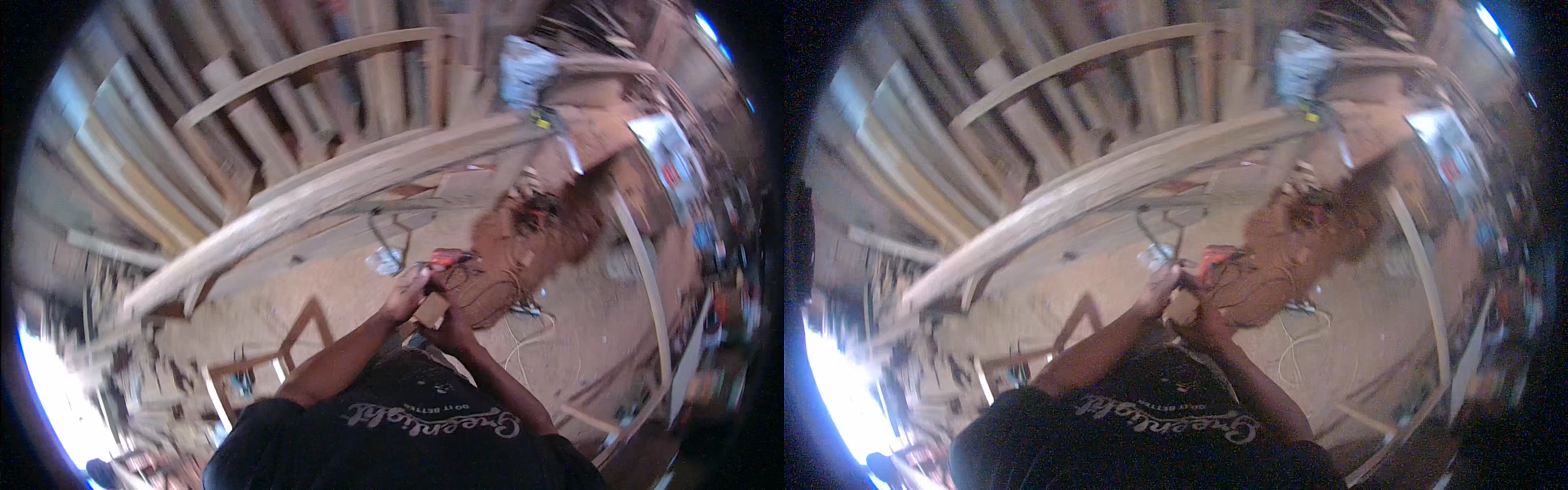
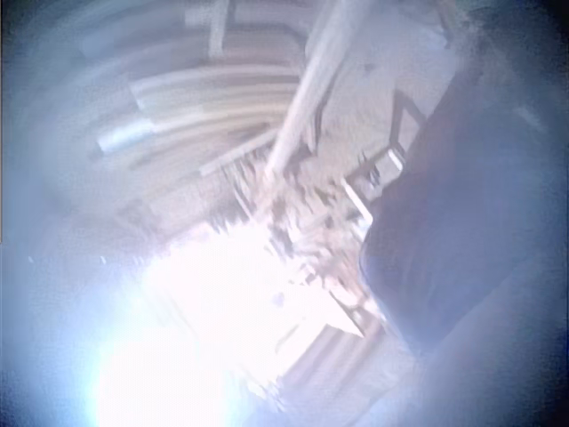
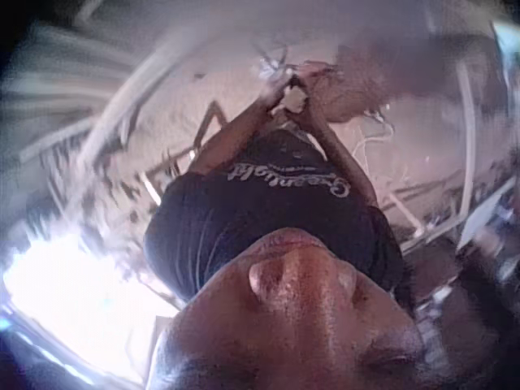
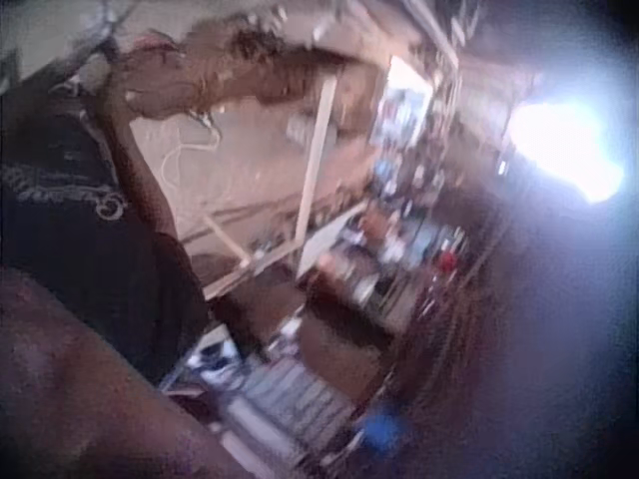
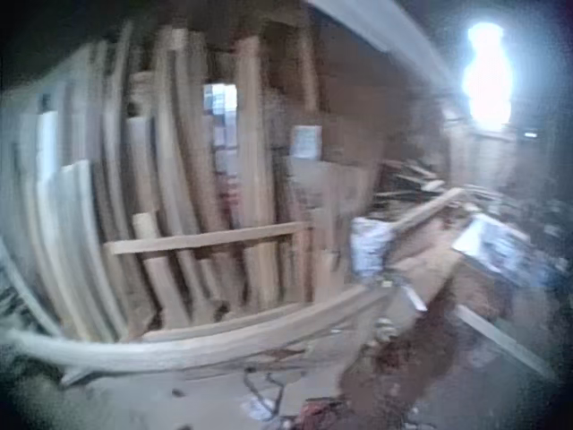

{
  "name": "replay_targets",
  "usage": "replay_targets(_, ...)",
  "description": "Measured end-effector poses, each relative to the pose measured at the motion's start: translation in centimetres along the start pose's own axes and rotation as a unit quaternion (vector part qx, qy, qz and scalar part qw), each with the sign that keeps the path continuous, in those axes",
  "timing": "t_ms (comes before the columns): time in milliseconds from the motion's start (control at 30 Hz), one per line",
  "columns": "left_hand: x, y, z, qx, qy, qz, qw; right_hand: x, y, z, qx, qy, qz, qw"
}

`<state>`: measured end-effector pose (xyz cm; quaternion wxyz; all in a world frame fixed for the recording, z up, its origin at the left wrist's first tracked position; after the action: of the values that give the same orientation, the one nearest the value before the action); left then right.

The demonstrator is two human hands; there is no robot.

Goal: The person assembles a wooden frame by applying glue to small wooden pieces and attaching them to a larger frame. They use a brush to apply glue and a hammer to secure the pieces in place.

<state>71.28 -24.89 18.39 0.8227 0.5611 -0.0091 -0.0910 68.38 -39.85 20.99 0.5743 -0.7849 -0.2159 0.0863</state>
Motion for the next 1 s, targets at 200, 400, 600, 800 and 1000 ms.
replay_targets(200, 3.2, 2.4, 2.1, -0.018, -0.131, -0.017, 0.991, 0.7, -2.0, -2.0, -0.099, -0.003, 0.030, 0.995)
replay_targets(400, 6.8, 4.0, 5.6, 0.008, -0.245, -0.033, 0.969, 1.1, -2.3, -5.8, -0.137, 0.054, 0.035, 0.989)
replay_targets(600, 7.9, 3.8, 7.8, -0.029, -0.220, -0.122, 0.967, 1.4, -0.1, -7.7, -0.144, -0.084, 0.126, 0.978)
replay_targets(800, 11.8, 1.1, 11.8, -0.008, -0.202, -0.074, 0.977, -0.9, 2.8, -14.0, -0.099, 0.043, 0.215, 0.971)
replay_targets(1000, 17.6, -3.2, 20.0, 0.035, -0.189, -0.025, 0.981, -8.3, 10.2, -25.1, -0.094, 0.025, 0.247, 0.964)
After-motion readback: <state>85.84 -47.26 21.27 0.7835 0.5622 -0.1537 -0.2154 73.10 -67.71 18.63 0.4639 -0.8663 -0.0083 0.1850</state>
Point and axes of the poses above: each hand's wrist, its own x-axis towards the middle knuckle, its own z-axis out of the palm, y = z × x, the point moved 3 cm from there along x, towards the middle knuckle, and after that the axes turned 2 degrees about y, right-handed, at the moved point
